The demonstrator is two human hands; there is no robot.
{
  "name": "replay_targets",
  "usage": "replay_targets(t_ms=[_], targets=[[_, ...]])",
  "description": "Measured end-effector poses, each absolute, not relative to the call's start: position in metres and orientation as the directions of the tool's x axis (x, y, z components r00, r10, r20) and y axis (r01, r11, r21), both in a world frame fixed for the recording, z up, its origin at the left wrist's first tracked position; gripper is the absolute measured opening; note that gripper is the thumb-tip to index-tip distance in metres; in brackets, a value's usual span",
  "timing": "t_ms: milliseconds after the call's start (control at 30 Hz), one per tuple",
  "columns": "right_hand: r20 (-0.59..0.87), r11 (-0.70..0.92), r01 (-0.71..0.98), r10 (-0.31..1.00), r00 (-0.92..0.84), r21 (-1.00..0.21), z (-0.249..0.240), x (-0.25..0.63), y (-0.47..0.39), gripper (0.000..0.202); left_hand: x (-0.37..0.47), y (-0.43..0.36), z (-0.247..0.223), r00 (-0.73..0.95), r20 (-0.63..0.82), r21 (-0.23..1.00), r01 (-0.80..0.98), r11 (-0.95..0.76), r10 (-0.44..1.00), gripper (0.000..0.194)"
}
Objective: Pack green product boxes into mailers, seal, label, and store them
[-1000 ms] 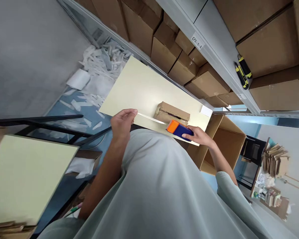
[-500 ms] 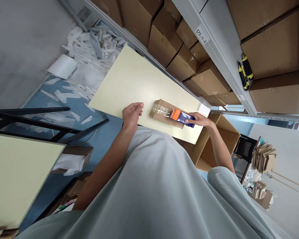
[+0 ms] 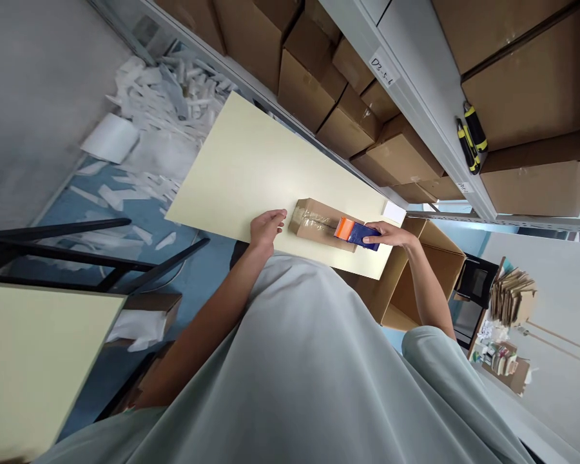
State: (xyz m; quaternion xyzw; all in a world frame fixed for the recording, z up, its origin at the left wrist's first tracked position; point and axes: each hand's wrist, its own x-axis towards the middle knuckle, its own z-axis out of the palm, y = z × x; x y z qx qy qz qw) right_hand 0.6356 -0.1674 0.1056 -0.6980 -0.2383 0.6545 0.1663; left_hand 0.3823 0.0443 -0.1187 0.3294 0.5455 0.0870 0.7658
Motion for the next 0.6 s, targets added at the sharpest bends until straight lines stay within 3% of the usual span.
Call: replay_targets(t_ms=[100,267,400,500,600], targets=[[-0.836,-0.833,0.114,0.548,0.026,-0.542,0.105,0.634,-0.164,0.061,0.392,0.032,-0.127,0.449,-0.763,0.615,0.282,0.736,0.465,0.035],[-0.845,-0.844,0.097,0.533,0.040,-0.528,0.107,0.631,-0.160,0.059,0.395,0.023,-0.129,0.557,-0.603,0.792,0.333,0.512,0.571,0.033],[-0.860,-0.861,0.084,0.507,0.052,-0.502,0.108,0.626,-0.158,0.058,0.384,0.033,-0.120,0.520,-0.630,0.772,0.498,0.394,0.577,0.043],[-0.867,-0.869,0.076,0.494,0.061,-0.490,0.109,0.623,-0.157,0.059,0.381,0.043,-0.102,0.614,-0.527,0.847,0.441,0.298,0.588,0.028],[-0.874,-0.876,0.078,0.480,0.072,-0.475,0.111,0.622,-0.154,0.060,0.387,0.047,-0.081,0.707,-0.449,0.893,0.360,0.268,0.546,0.026]])
